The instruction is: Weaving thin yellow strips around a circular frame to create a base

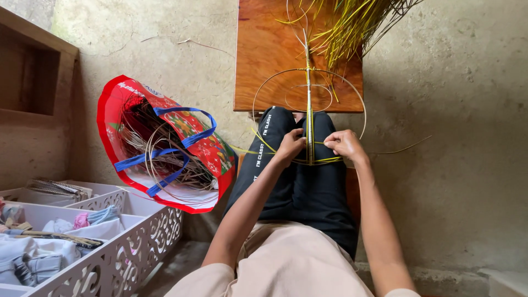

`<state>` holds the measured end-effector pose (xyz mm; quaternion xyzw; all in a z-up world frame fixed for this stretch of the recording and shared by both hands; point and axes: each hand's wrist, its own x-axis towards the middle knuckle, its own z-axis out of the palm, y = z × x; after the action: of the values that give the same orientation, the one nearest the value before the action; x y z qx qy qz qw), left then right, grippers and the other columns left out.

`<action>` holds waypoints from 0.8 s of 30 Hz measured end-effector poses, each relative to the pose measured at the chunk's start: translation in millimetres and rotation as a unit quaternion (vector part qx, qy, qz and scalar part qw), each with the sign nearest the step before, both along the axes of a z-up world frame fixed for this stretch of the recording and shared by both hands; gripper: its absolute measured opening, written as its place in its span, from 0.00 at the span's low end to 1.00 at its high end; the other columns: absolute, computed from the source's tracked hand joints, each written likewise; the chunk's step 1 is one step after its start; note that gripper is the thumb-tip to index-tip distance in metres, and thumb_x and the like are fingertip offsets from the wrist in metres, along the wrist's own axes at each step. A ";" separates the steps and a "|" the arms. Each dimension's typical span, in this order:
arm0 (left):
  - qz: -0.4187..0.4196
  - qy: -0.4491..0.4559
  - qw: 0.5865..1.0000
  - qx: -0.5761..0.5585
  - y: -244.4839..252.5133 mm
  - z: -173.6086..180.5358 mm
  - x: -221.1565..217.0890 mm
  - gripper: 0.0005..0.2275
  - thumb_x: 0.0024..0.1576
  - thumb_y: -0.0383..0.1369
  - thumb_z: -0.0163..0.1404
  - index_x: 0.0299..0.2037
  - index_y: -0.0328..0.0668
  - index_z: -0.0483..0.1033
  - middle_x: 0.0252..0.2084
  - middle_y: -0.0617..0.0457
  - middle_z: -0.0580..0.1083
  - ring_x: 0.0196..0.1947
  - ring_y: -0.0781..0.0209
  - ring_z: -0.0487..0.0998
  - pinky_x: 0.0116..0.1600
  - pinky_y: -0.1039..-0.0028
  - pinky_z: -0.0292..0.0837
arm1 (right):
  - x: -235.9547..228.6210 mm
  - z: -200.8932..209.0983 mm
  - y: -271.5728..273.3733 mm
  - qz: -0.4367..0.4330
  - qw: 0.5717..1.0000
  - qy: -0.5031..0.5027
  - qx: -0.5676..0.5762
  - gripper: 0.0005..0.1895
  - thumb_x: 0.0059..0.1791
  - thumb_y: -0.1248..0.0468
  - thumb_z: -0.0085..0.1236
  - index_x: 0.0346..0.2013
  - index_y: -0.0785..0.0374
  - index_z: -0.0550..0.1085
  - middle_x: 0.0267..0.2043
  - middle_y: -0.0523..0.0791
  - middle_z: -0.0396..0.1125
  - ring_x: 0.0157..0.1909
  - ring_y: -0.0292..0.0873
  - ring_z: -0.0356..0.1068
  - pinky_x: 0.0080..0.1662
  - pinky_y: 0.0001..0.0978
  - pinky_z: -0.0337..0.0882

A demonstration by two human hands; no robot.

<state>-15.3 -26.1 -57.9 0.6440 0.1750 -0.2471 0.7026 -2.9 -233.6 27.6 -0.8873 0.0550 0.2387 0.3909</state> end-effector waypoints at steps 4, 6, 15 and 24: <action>0.030 0.064 0.995 -0.076 -11.0 1.7 2.0 0.18 0.59 0.31 0.54 0.59 0.33 0.76 0.37 0.45 0.79 0.33 0.62 0.82 0.41 0.72 0.82 | 9.3 -13.5 -4.1 0.016 0.999 -0.012 -0.026 0.09 0.41 0.63 0.67 0.34 0.48 0.85 0.14 0.44 0.69 0.20 0.38 0.70 0.30 0.30 0.70; 0.026 0.075 0.994 -0.079 -7.5 2.7 2.4 0.18 0.58 0.33 0.55 0.58 0.35 0.77 0.39 0.43 0.79 0.34 0.59 0.83 0.40 0.70 0.81 | 12.1 -19.7 -3.9 0.040 0.997 0.005 -0.062 0.09 0.42 0.58 0.67 0.36 0.41 0.85 0.23 0.45 0.75 0.32 0.46 0.76 0.37 0.37 0.73; 0.012 0.061 0.993 -0.096 -1.7 -9.6 3.0 0.15 0.59 0.33 0.54 0.55 0.36 0.77 0.36 0.49 0.79 0.33 0.63 0.82 0.39 0.73 0.79 | 12.2 -5.1 19.0 0.038 0.999 0.018 -0.005 0.09 0.43 0.61 0.65 0.37 0.49 0.85 0.20 0.44 0.73 0.27 0.38 0.71 0.34 0.30 0.69; 0.020 0.052 0.991 -0.125 9.0 36.1 -5.4 0.14 0.60 0.29 0.52 0.55 0.32 0.75 0.30 0.52 0.75 0.29 0.65 0.80 0.36 0.77 0.78 | 14.4 -41.2 17.6 0.035 0.998 0.006 -0.057 0.10 0.41 0.56 0.67 0.37 0.40 0.85 0.24 0.43 0.75 0.35 0.45 0.76 0.39 0.38 0.75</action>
<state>-20.7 -17.1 -21.8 0.5339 0.1913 -0.2861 0.7723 11.5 -216.0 -13.5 -0.9082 0.0392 0.2538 0.3305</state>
